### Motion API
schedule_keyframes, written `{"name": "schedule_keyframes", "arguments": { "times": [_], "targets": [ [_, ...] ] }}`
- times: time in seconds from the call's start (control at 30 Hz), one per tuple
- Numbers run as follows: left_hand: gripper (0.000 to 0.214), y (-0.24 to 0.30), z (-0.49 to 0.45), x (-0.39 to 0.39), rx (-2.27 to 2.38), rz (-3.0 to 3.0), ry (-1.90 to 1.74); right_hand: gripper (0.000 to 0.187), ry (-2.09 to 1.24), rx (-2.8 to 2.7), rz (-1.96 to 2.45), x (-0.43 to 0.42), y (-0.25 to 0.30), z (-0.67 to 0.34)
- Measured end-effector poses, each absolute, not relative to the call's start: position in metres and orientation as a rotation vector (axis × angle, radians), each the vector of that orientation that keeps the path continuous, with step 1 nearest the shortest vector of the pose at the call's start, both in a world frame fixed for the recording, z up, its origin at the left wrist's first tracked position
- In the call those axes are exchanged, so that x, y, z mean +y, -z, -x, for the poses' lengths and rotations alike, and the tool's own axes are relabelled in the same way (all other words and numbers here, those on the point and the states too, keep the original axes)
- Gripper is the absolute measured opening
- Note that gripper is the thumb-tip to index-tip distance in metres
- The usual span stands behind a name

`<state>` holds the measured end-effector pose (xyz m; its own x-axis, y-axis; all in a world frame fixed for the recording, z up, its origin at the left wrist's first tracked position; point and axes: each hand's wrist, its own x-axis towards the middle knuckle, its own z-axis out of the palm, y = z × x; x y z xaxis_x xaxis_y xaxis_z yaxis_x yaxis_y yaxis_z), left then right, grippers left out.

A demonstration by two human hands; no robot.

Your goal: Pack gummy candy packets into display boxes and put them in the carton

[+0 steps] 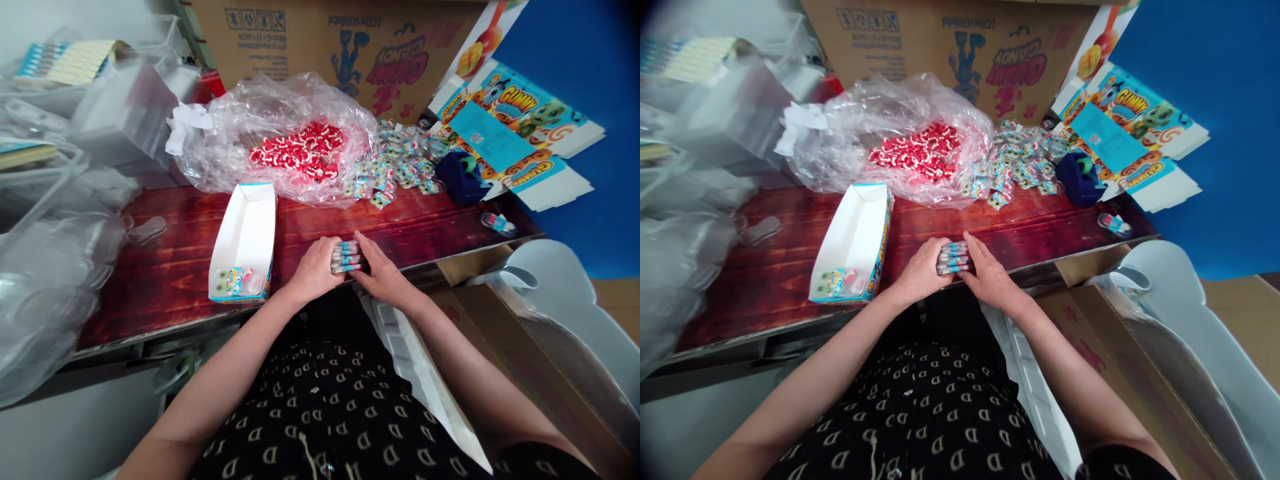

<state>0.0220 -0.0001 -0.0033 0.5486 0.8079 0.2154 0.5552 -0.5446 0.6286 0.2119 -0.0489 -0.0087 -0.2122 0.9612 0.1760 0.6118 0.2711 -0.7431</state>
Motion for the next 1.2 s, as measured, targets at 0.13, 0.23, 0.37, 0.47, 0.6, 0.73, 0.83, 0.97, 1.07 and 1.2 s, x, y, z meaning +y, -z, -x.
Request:
{"name": "schedule_keyframes", "arguments": {
  "times": [0.13,0.23,0.37,0.47,0.6,0.73,0.83,0.97,1.07,1.2],
  "targets": [
    [0.052,-0.003,-0.02,-0.006,1.093,-2.34,-0.698,0.078,-1.13,-1.689,1.321,-0.043,-0.016,-0.229],
    [0.048,-0.013,-0.02,-0.018,0.982,-2.508,-0.782,0.056,-1.271,-1.47,1.308,-0.034,-0.04,-0.238],
    [0.045,-0.036,-0.01,-0.034,0.675,-2.824,-1.003,0.045,-1.513,-1.639,1.272,-0.021,-0.068,-0.24],
    [0.038,-0.059,0.007,-0.04,0.518,-2.999,-1.064,0.046,-1.8,-1.766,1.103,-0.017,-0.079,-0.235],
    [0.035,-0.081,0.033,-0.044,0.362,-3.215,-0.93,0.052,-2.073,-1.759,0.946,-0.019,-0.078,-0.22],
    [0.04,-0.089,0.052,-0.052,0.298,-3.347,-0.758,0.059,-2.254,-1.694,0.806,-0.028,-0.065,-0.2],
    [0.04,-0.089,0.062,-0.059,0.326,-3.35,-0.659,0.053,-2.35,-1.753,0.767,-0.034,-0.057,-0.187],
    [0.037,-0.092,0.077,-0.059,0.459,-3.316,-0.637,0.051,-2.244,-1.823,0.811,-0.036,-0.06,-0.169],
    [0.043,-0.094,0.089,-0.049,0.64,-3.257,-0.673,0.053,-2.146,-1.802,0.866,-0.031,-0.072,-0.152],
    [0.055,-0.094,0.106,-0.032,0.909,-3.046,-0.798,0.066,-2.08,-1.651,0.919,-0.023,-0.083,-0.131]
  ]
}}
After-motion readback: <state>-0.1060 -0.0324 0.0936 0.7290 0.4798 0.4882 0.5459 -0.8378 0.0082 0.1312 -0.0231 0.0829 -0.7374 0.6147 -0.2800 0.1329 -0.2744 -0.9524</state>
